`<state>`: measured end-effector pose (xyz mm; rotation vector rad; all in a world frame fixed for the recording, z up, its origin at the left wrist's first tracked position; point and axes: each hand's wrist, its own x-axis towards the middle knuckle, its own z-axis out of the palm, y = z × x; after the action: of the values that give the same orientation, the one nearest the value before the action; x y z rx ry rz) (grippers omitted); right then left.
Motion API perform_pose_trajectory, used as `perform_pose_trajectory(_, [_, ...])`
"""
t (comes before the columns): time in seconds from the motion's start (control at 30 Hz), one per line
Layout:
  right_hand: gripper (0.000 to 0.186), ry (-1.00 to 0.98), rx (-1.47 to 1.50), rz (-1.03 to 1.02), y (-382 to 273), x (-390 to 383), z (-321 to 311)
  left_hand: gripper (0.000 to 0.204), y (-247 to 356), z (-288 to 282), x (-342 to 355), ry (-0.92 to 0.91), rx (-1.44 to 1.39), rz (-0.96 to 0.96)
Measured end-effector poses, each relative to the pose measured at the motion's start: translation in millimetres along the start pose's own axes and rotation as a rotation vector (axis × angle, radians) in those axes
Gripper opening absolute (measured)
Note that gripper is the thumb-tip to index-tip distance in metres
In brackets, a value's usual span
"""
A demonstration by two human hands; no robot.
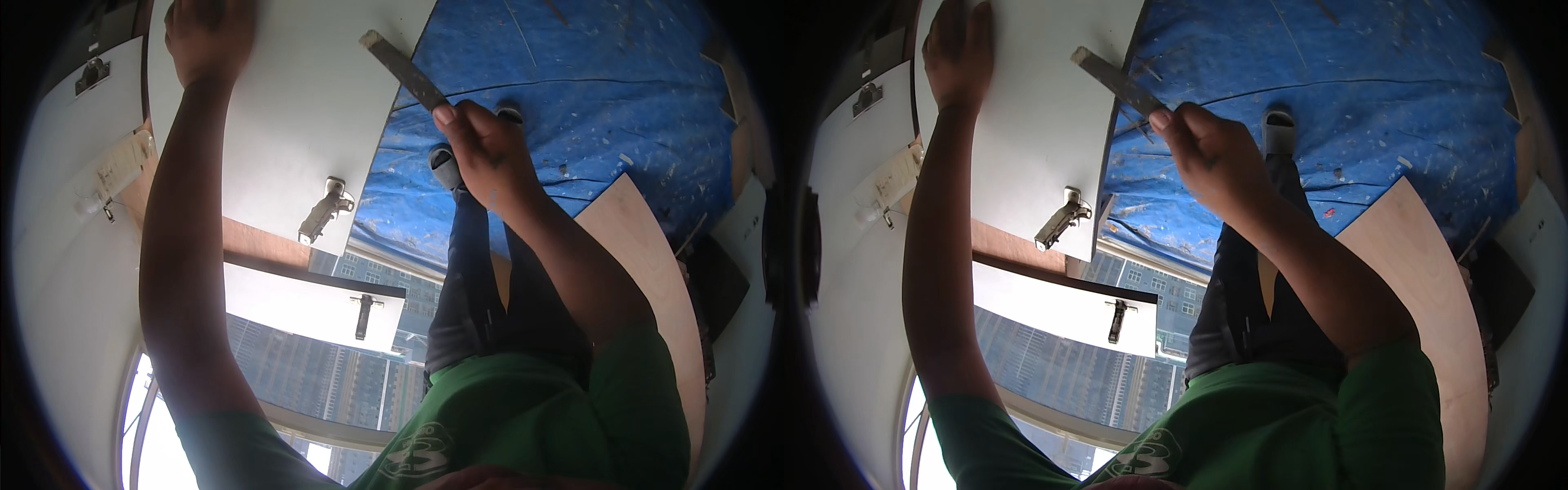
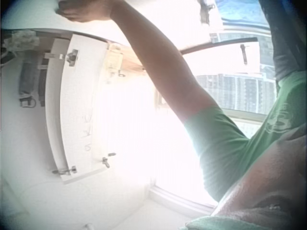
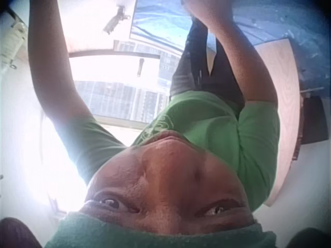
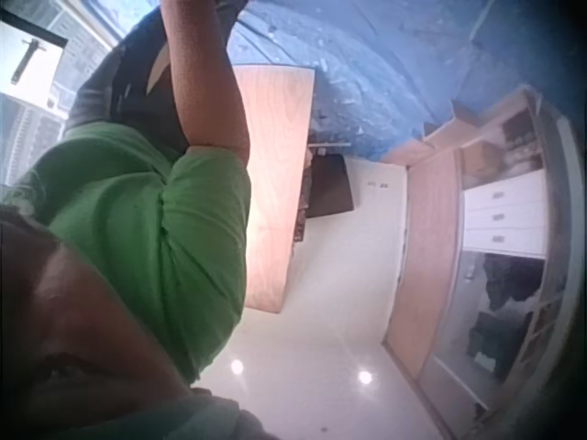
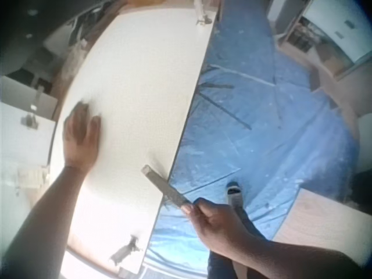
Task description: The person uses a metal scraper to remove residue from the edges of white cabinet doors laid on a workbench. They repeatedly scrape along the edges and wipe the surface with their hand, then move to another door and repeat the process.
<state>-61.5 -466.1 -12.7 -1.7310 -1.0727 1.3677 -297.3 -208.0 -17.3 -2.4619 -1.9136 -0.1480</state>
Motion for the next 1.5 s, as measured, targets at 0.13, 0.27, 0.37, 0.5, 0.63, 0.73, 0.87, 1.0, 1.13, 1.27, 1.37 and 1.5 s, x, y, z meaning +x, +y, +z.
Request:
perform_pose_trajectory(0.13, [0.04,-0.022,-0.02,0.027,-5.9,23.2,-10.8,0.07,1.7,-5.8,-1.5,-0.016,-0.012,-0.001])
perform_pose_trajectory(0.27, [0.043,0.04,-0.007,-0.128,-19.4,85.0,-32.3,0.069,2.3,-2.6,-3.1,0.011,-0.011,0.023])
perform_pose_trajectory(0.37, [0.043,-0.012,-0.031,-0.016,-1.4,27.0,-14.6,0.069,3.0,-2.8,-2.6,-0.007,-0.035,-0.004])
perform_pose_trajectory(0.5, [0.039,-0.007,-0.025,0.046,-13.5,34.9,-22.1,0.069,2.2,-8.9,-3.8,-0.024,-0.033,-0.013])
perform_pose_trajectory(0.63, [0.037,0.085,-0.03,-0.264,2.9,100.2,-49.0,0.06,7.0,-4.8,2.6,0.116,-0.209,0.125])
perform_pose_trajectory(0.73, [0.043,0.021,0.069,-0.012,-7.2,49.1,-28.0,0.054,-14.9,2.4,9.1,0.226,-0.18,0.286])
perform_pose_trajectory(0.87, [0.044,-0.055,-0.002,0.05,-1.3,20.5,-19.8,0.053,-11.9,1.5,8.6,0.225,-0.214,0.306])
perform_pose_trajectory(1.0, [0.036,0.089,-0.04,-0.265,-18.3,109.4,-59.7,0.053,0.8,-2.6,8.8,0.193,-0.269,0.24])
perform_pose_trajectory(1.13, [0.043,-0.013,0.062,0.076,-21.0,82.4,-54.8,0.055,-0.5,-2.7,4.6,0.196,-0.229,0.206])
perform_pose_trajectory(1.27, [0.043,-0.163,-0.096,0.059,-10.5,9.2,-28.1,0.058,-10.1,0.9,6.3,0.186,-0.137,0.241])
perform_pose_trajectory(1.37, [0.046,-0.076,-0.004,0.131,-24.2,55.9,-42.8,0.062,-19.3,1.4,4.3,0.2,-0.153,0.273])
perform_pose_trajectory(1.5, [0.05,0.027,-0.007,0.075,-42.6,102.8,-68.2,0.068,13.1,-13.1,-4.0,-0.047,-0.066,-0.023])
